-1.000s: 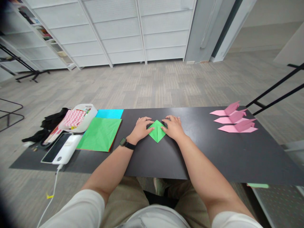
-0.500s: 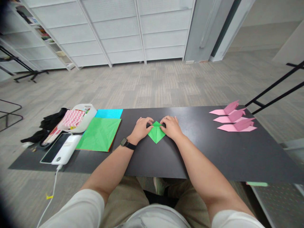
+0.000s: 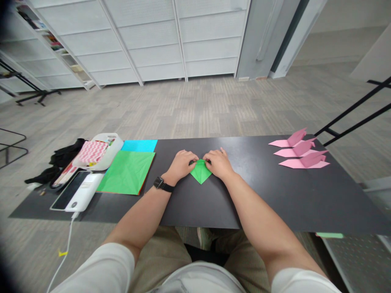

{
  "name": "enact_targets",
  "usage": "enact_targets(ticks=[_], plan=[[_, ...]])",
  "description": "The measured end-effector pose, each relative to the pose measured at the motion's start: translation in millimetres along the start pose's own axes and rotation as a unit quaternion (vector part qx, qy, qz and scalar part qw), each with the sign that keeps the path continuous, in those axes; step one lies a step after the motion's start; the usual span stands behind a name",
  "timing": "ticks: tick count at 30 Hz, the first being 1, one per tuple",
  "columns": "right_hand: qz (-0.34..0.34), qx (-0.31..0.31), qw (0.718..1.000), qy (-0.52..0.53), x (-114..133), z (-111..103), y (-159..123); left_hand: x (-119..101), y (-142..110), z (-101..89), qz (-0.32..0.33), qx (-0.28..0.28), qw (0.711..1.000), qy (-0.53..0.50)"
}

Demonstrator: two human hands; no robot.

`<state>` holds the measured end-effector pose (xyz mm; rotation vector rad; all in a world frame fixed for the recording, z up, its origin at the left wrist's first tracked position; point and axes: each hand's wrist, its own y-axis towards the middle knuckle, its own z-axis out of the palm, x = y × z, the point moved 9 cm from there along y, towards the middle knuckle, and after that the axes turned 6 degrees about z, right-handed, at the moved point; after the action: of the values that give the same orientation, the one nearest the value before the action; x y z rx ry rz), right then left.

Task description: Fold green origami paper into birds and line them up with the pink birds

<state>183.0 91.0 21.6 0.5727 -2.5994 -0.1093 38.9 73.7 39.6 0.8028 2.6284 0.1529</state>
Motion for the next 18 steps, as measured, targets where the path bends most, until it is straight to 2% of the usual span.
enact_targets(ticks=[10,18], plan=[[-0.008,0.008,1.0,-0.018,2.6,-1.1,-0.7,-3.9,8.2,7.5,-0.012,0.006,0.999,0.038],[-0.014,0.028,0.999,-0.013,3.0,-1.9,-3.0,-7.2,-2.8,-0.9,0.005,0.022,1.0,0.013]])
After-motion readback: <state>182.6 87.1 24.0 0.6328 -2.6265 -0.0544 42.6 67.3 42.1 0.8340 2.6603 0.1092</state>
